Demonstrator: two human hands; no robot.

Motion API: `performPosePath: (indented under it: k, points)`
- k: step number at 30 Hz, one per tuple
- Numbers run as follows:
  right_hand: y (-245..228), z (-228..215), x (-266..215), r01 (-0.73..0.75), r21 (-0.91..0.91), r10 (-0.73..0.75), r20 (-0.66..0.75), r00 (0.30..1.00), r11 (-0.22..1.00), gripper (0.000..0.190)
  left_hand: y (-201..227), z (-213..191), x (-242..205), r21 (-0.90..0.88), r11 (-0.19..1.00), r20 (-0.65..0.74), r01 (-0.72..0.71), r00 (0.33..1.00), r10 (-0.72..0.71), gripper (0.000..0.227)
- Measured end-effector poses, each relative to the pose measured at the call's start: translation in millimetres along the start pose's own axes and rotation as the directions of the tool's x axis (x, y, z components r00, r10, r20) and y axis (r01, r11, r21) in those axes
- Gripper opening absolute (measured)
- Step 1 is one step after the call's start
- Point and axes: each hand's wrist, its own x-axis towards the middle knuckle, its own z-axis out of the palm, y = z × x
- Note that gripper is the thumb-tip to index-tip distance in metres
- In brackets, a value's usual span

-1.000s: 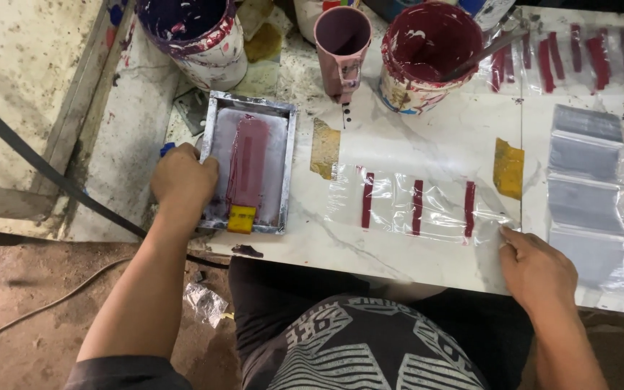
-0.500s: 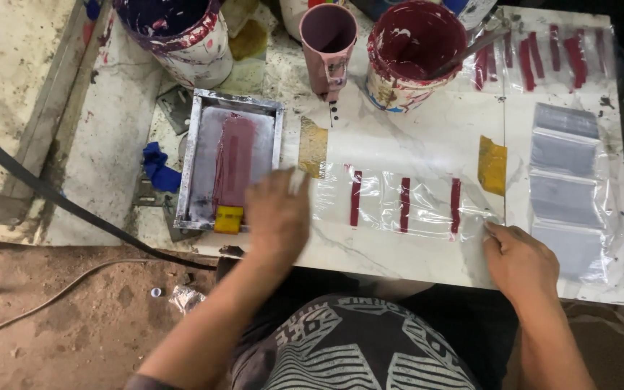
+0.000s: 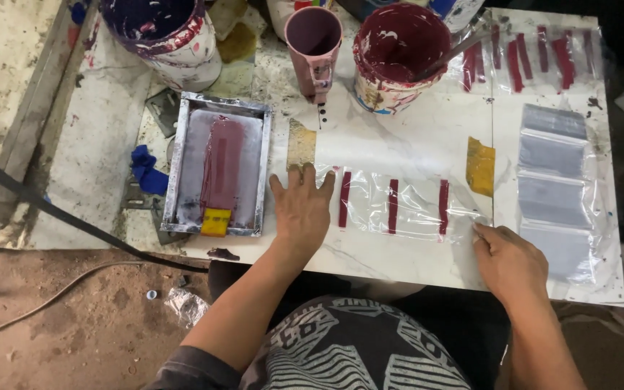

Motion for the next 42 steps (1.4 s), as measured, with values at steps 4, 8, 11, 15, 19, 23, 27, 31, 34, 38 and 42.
performPosePath:
  k: [4,8,11,15,19,23,27,31,34,38,42]
  points:
    - [-2,-2,2,-0.058,0.004,0.058,0.064,0.996,0.998,0.047,1,3,2,0.057,0.998,-0.011,0.009,1.000,-0.009,0.063]
    - [4,3,2,-0.011,0.009,0.011,0.005,1.000,1.000,0.045,-1,7,3,0.089,0.996,-0.047,-0.023,0.999,0.027,0.063]
    - [6,4,2,-0.004,0.009,0.004,0.006,1.000,1.000,0.044,0,4,3,0.135,0.990,-0.036,-0.045,0.998,0.050,0.065]
    - [-2,-6,3,-0.020,-0.032,0.022,0.062,0.998,0.999,0.047,0,-7,11,0.166,0.984,0.088,-0.067,0.995,0.053,0.062]
    - [1,-3,1,0.002,0.001,-0.002,0.008,1.000,1.000,0.047,-2,-10,20,0.120,0.989,0.093,-0.089,0.993,0.078,0.062]
    - [7,0,-8,0.108,0.159,-0.081,-0.168,0.982,0.981,0.042,-5,-3,20,-0.021,0.998,0.036,-0.066,0.997,0.066,0.062]
    - [13,2,-9,0.247,0.203,-0.158,-0.374,0.914,0.947,0.037,-16,8,19,-0.192,0.979,-0.149,-0.075,0.988,0.046,0.056]
    - [25,14,2,0.160,0.131,-0.103,-0.364,0.926,0.978,0.035,-17,19,17,-0.166,0.984,-0.374,-0.071,0.927,0.004,0.047]
    - [25,13,2,0.121,0.071,-0.089,-0.350,0.933,0.990,0.037,-11,20,15,-0.145,0.985,-0.310,-0.090,0.950,0.041,0.052]
    - [20,7,10,0.033,0.002,-0.032,-0.214,0.976,0.999,0.043,-5,17,24,-0.096,0.990,-0.244,-0.099,0.967,0.073,0.055]
    - [12,0,7,-0.035,0.024,0.037,-0.100,0.994,0.999,0.046,-7,16,26,-0.056,0.991,-0.231,-0.124,0.967,0.108,0.055]
